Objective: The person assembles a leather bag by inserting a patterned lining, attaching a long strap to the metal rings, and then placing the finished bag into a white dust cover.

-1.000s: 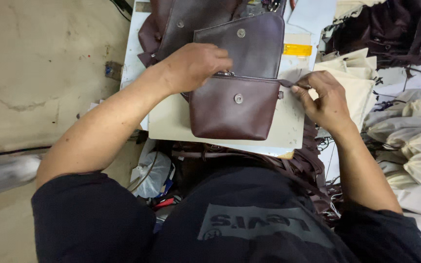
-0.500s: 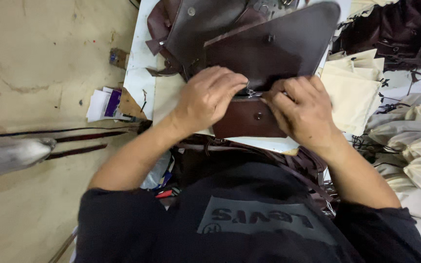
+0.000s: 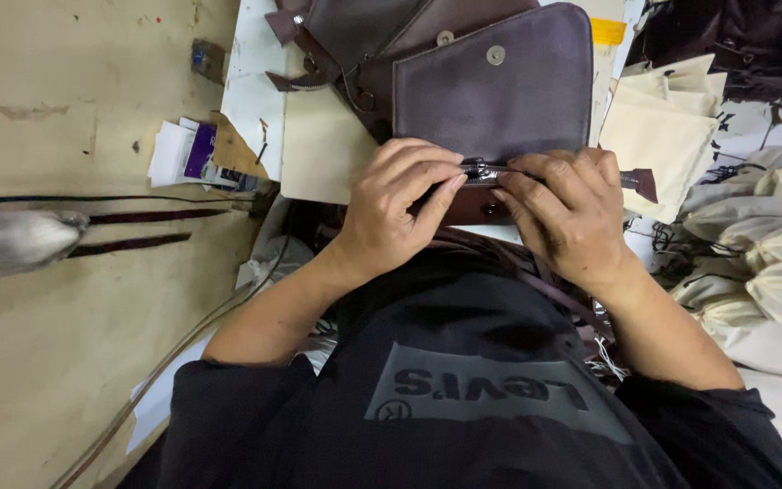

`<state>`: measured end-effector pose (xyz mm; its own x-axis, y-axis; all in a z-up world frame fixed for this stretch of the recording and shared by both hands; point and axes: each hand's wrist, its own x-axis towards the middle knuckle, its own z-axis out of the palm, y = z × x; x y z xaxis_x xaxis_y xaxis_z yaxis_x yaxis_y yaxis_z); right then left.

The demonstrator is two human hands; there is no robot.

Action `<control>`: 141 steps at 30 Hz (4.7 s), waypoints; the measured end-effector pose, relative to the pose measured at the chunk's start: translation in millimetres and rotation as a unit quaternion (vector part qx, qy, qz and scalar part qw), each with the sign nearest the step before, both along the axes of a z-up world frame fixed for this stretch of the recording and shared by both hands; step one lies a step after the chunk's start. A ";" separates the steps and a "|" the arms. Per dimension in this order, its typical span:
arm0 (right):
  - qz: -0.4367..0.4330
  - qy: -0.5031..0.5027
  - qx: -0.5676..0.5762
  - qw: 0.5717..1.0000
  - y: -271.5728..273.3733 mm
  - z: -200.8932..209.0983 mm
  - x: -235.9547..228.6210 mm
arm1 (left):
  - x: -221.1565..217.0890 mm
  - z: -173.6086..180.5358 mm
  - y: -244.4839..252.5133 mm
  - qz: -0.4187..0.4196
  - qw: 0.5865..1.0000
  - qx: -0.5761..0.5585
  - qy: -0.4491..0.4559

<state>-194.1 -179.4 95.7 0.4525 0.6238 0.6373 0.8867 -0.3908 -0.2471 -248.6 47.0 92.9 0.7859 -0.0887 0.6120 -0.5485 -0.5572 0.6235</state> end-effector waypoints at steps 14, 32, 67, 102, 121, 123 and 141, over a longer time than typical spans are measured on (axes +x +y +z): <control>0.013 -0.033 -0.019 0.999 -5.7 -3.0 -30.8 | -10.7 26.8 2.3 -0.097 0.986 0.083 0.106; 0.047 0.018 -0.050 0.997 -16.9 -3.8 -24.7 | 20.4 69.9 13.9 -0.175 0.806 0.530 -0.198; 0.081 -0.023 0.024 0.996 45.5 -2.2 -20.2 | -18.8 37.7 59.8 -0.174 0.975 0.057 0.125; 0.027 -0.087 -0.029 0.995 6.9 -13.9 2.8 | 23.0 64.2 21.7 -0.191 0.924 0.332 0.007; 0.034 -0.034 0.004 0.999 9.2 -7.1 2.3 | 19.8 37.9 40.1 -0.235 0.948 0.073 0.200; 0.037 0.004 0.016 0.999 14.6 4.6 -1.1 | 13.1 14.5 34.0 -0.219 0.947 -0.090 0.216; 0.224 0.258 -0.175 0.923 42.7 71.3 35.2 | -13.5 -52.9 1.5 -0.157 0.876 -0.400 0.220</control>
<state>-159.0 -136.7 167.1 0.2856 0.9490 0.1333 0.7785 -0.1486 -0.6097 -262.1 48.6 40.1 0.9747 -0.0242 0.2220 -0.2057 0.2892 0.9349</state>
